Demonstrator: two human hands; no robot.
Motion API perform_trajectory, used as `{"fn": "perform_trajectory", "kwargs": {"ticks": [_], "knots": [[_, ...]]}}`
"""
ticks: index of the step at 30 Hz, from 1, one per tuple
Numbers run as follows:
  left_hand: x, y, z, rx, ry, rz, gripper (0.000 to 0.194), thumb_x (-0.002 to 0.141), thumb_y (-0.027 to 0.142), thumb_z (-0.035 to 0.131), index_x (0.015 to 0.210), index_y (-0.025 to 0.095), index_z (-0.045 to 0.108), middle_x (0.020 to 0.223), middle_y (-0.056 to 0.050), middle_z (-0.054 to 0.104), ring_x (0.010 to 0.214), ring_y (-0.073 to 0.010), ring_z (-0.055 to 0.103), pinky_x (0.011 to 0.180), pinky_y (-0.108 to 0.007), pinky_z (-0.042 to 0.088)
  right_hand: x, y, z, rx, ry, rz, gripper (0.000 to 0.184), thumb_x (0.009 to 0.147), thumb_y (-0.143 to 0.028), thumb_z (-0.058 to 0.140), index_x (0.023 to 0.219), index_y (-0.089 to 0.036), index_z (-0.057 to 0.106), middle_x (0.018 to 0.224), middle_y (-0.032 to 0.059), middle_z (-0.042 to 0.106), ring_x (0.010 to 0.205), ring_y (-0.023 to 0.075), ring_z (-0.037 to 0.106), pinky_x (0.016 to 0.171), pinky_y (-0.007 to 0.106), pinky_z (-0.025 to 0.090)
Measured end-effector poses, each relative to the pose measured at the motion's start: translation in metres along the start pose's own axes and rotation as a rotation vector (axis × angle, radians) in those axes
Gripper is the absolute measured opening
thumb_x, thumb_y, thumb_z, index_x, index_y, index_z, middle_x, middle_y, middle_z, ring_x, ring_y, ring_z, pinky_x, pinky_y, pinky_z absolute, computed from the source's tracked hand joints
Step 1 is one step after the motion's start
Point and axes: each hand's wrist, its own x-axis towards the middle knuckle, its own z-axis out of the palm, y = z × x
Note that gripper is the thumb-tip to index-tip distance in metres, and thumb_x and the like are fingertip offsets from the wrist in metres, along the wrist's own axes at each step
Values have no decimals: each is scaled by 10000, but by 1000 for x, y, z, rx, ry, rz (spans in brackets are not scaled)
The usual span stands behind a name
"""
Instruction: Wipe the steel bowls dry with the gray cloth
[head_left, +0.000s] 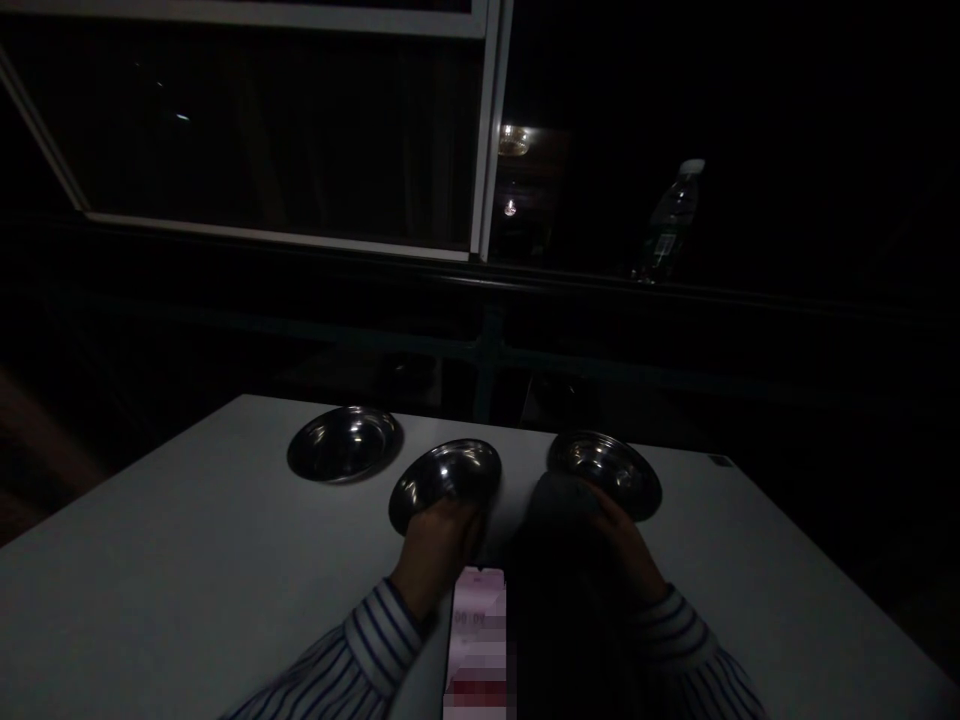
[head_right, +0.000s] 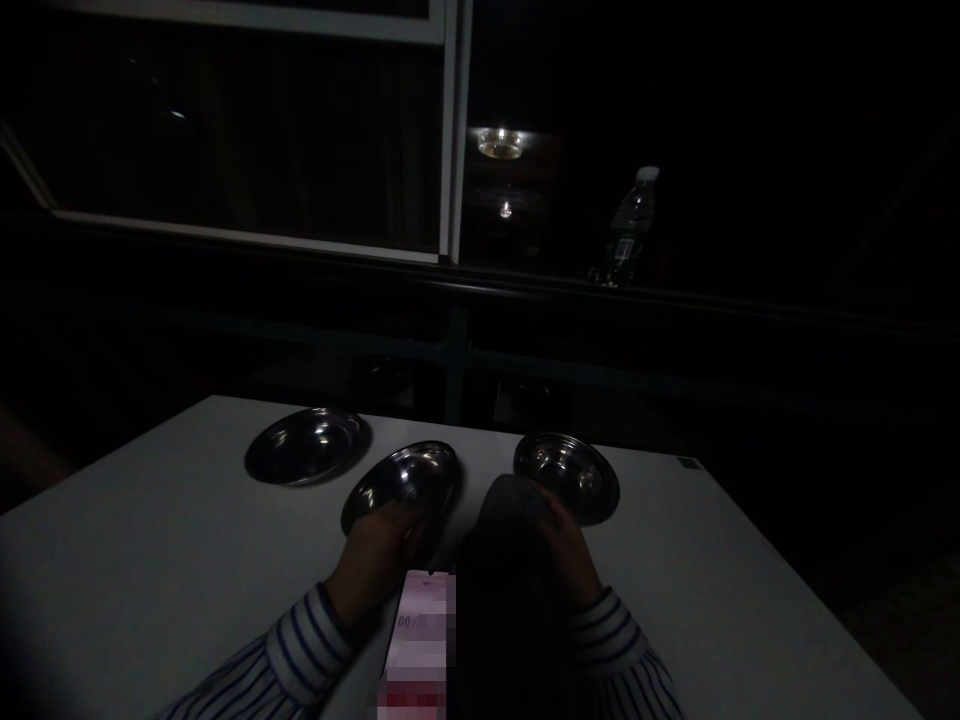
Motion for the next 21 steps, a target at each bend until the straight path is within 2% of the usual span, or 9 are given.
{"fn": "perform_trajectory", "kwargs": {"ticks": [3,6,8,10,12,15,19,21], "knots": [[1,-1,15,104,-66,54,319,804,155,435,1089,182,576,1003,-110,641,880,-210,592,723,-326,460,-4,0,-4,-55,19,-9,387,637,-315,677,1013,-244,619,1088,48,617,1055,249,523,944,401,352],[3,-4,26,180,-123,66,307,802,163,449,1079,151,580,944,-131,646,882,-232,584,766,-369,446,-6,2,-9,-138,37,-39,413,641,-342,672,1032,-226,610,1106,62,605,1076,255,506,960,409,335],[2,-6,30,183,-127,77,288,799,188,464,1050,139,595,951,-146,638,914,-250,571,815,-406,422,-7,3,-10,-181,62,-55,444,639,-358,669,1052,-210,598,1130,72,589,1097,261,488,964,414,331],[1,-7,29,147,-90,98,310,773,223,514,1063,142,586,1044,-164,602,993,-275,534,882,-454,373,-7,1,-10,-203,113,-54,480,646,-379,655,1084,-201,576,1148,79,576,1100,263,485,954,415,344],[-2,-4,25,74,-42,110,376,729,247,570,1092,146,563,1098,-168,571,1039,-296,504,912,-489,341,-8,-2,-6,-212,163,-37,511,649,-389,644,1112,-192,553,1155,84,569,1092,260,491,941,410,361],[-8,6,16,-140,19,114,452,701,237,593,1143,180,515,1114,-135,556,1042,-276,501,873,-456,397,-9,-8,3,-229,191,-19,522,656,-389,621,1125,-178,534,1139,92,573,1071,263,505,916,414,385],[-10,23,10,-516,47,173,645,673,210,622,1266,224,369,1223,-111,491,1101,-230,466,883,-392,414,-11,-11,22,-267,117,-86,497,678,-387,582,1124,-173,527,1174,90,543,1102,252,478,946,395,364],[-8,29,10,-644,61,155,569,689,206,601,1229,216,420,1211,-105,509,1094,-219,474,895,-386,405,-12,-11,34,-254,68,-114,472,699,-390,559,1122,-182,528,1190,84,529,1123,239,459,964,373,349]]}}
